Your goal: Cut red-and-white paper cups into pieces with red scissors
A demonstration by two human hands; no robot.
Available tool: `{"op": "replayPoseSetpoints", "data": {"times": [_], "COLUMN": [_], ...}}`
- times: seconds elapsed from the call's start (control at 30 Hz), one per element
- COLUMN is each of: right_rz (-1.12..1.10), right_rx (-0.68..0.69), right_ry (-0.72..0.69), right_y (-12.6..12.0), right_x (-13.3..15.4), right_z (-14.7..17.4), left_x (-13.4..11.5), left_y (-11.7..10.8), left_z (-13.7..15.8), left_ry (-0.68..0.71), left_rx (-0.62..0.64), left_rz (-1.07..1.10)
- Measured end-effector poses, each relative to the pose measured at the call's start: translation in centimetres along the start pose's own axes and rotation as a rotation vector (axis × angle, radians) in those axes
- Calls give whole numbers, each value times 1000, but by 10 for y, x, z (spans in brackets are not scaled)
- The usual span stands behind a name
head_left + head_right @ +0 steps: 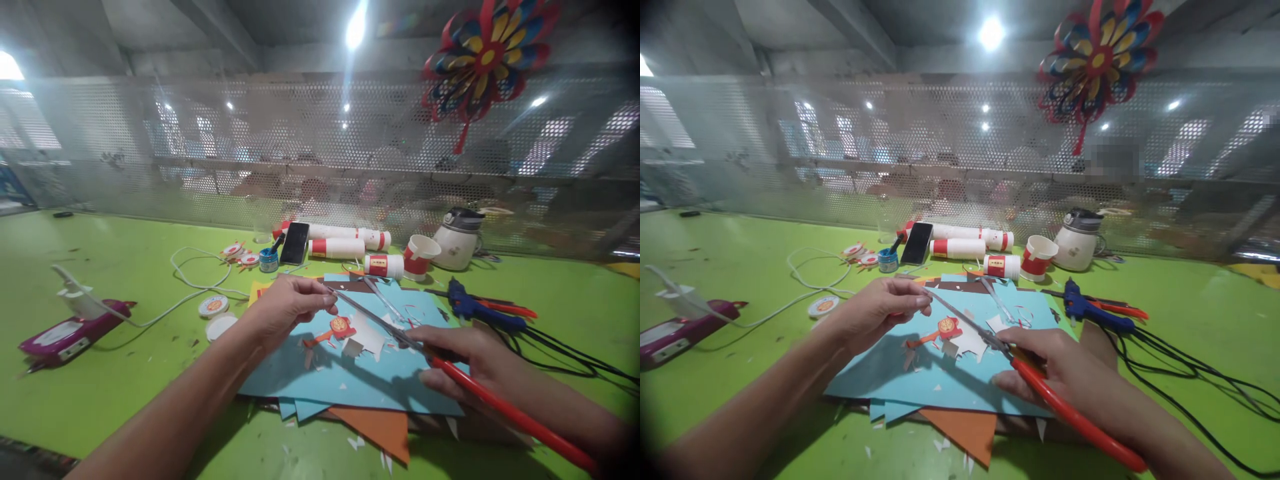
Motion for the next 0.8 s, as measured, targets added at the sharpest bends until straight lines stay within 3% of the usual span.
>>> {"op": "replayPoseSetpoints", "data": {"times": [0.1,0.3,0.8], "right_rz": [73,70,34], "right_rx": [101,124,72], "right_ry": [41,74,-14], "right_y": [3,1,4], "right_x": [1,4,6], "right_z": [-2,-3,-3], "left_x": [1,2,1], "left_y": [0,-1,0], "left_z": [-1,-1,0], "left_ry": [1,-11,-16], "left_rx": [-4,-9,-15], "left_rz": [11,19,6]}}
Point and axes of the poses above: each hand's wrist, its own z-axis away from the middle knuckle, its own y-axis out of the palm, x = y × z, the point moved 5 cm from there along -z, towards the middle knuckle, and after that the axes turned 10 degrees about -z, right-handed, at the moved point
